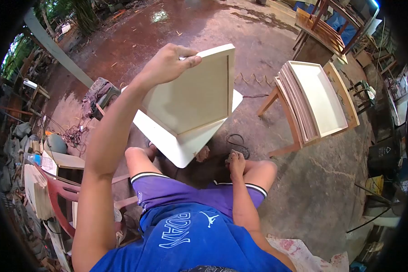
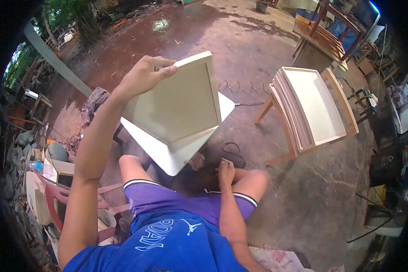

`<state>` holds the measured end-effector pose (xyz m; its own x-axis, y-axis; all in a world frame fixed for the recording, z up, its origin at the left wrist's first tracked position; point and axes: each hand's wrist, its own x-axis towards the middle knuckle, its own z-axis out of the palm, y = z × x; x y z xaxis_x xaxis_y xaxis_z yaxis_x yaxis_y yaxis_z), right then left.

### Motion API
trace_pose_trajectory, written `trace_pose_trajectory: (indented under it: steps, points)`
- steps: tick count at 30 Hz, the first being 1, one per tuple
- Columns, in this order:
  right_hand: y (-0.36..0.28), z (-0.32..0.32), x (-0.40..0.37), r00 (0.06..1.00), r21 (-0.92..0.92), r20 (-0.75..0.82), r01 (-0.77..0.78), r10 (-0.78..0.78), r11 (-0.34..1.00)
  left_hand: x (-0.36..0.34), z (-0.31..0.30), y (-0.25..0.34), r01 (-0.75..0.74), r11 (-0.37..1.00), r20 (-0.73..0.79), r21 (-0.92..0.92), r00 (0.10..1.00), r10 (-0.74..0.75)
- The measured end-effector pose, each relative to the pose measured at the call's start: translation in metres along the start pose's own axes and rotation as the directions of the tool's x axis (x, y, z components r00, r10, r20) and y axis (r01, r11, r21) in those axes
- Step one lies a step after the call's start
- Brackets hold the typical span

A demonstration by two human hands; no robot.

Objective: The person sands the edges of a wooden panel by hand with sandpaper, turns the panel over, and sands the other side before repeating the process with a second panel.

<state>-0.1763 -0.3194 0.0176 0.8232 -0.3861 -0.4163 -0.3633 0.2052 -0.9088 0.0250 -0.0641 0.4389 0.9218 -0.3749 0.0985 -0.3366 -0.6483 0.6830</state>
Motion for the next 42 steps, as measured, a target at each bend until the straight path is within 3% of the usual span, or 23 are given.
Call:
trace_pose_trajectory:
  steps: [3,7,10,13,15,16,18,19,20,22,24,25,26,28,32,36,40,42]
  points:
    - [0.01,0.001,0.003,0.998,-0.002,0.023,0.053,-0.053,0.999,0.011,0.009,0.009,0.07,0.997,0.031,-0.029,0.997,-0.069]
    - [0.009,0.007,0.011,0.999,-0.021,0.031,0.012,-0.012,1.0,0.025,0.02,0.001,0.058,0.997,0.02,-0.052,0.998,-0.057]
    - [0.005,0.015,0.009,0.998,-0.006,0.041,0.048,-0.048,0.999,0.014,0.012,0.001,0.014,1.0,-0.073,-0.008,0.997,-0.015]
    - [0.009,0.019,0.01,0.993,-0.08,0.041,0.111,-0.108,0.991,-0.021,-0.015,-0.008,-0.031,1.0,0.033,0.002,0.999,0.031]
    - [0.013,0.017,0.007,0.994,-0.065,0.044,0.103,-0.1,0.993,-0.048,-0.028,-0.025,-0.016,0.971,0.039,0.238,0.999,0.007]
    - [0.01,0.016,0.004,0.994,-0.069,0.051,0.099,-0.095,0.993,-0.063,-0.03,-0.033,-0.008,0.971,0.037,0.237,0.999,-0.001]
    - [0.001,0.016,0.001,0.993,-0.071,0.09,0.079,-0.072,0.994,-0.091,-0.029,-0.055,0.09,0.992,-0.096,-0.09,0.99,-0.099]
    - [0.003,0.017,0.004,0.991,-0.081,0.113,0.082,-0.073,0.993,-0.099,-0.021,-0.079,0.053,0.915,-0.123,-0.4,0.986,-0.111]
    - [0.015,0.016,0.01,0.989,-0.052,0.123,0.093,-0.086,0.994,-0.106,-0.011,-0.098,-0.055,0.894,-0.233,-0.444,0.971,-0.055]
    - [0.017,0.021,0.01,0.98,-0.044,0.172,0.106,-0.097,0.993,-0.117,0.004,-0.121,-0.055,0.88,-0.336,-0.473,0.934,-0.122]
    - [0.01,0.021,0.005,0.984,-0.112,0.176,0.04,-0.02,0.993,-0.124,0.02,-0.137,-0.12,0.733,-0.339,-0.67,0.928,-0.158]
    - [0.009,0.022,0.003,0.987,-0.118,0.16,0.013,0.006,0.993,-0.124,0.029,-0.14,-0.221,0.631,-0.372,-0.744,0.921,-0.116]
    - [0.008,0.022,0.001,0.985,-0.138,0.172,0.017,0.007,0.99,-0.123,0.036,-0.149,-0.224,0.625,-0.384,-0.748,0.914,-0.133]
    - [0.013,0.018,-0.001,0.981,-0.107,0.191,0.009,0.011,0.994,-0.122,0.045,-0.157,-0.281,0.362,-0.324,-0.889,0.944,-0.062]
    - [0.013,0.006,-0.011,0.983,-0.174,0.184,0.059,-0.026,0.983,-0.119,0.051,-0.173,-0.281,0.281,-0.291,-0.918,0.957,0.006]
    - [0.027,0.001,-0.001,0.979,-0.253,0.202,0.066,-0.014,0.965,-0.119,0.049,-0.176,-0.214,0.197,-0.228,-0.957,0.973,-0.048]
    - [0.027,0.003,-0.002,0.974,-0.317,0.227,0.078,-0.004,0.945,-0.119,0.052,-0.179,-0.24,0.17,-0.248,-0.956,0.968,-0.025]
    - [0.023,0.006,-0.006,0.976,-0.331,0.22,0.084,-0.01,0.94,-0.12,0.052,-0.175,-0.243,0.223,-0.258,-0.944,0.965,-0.044]
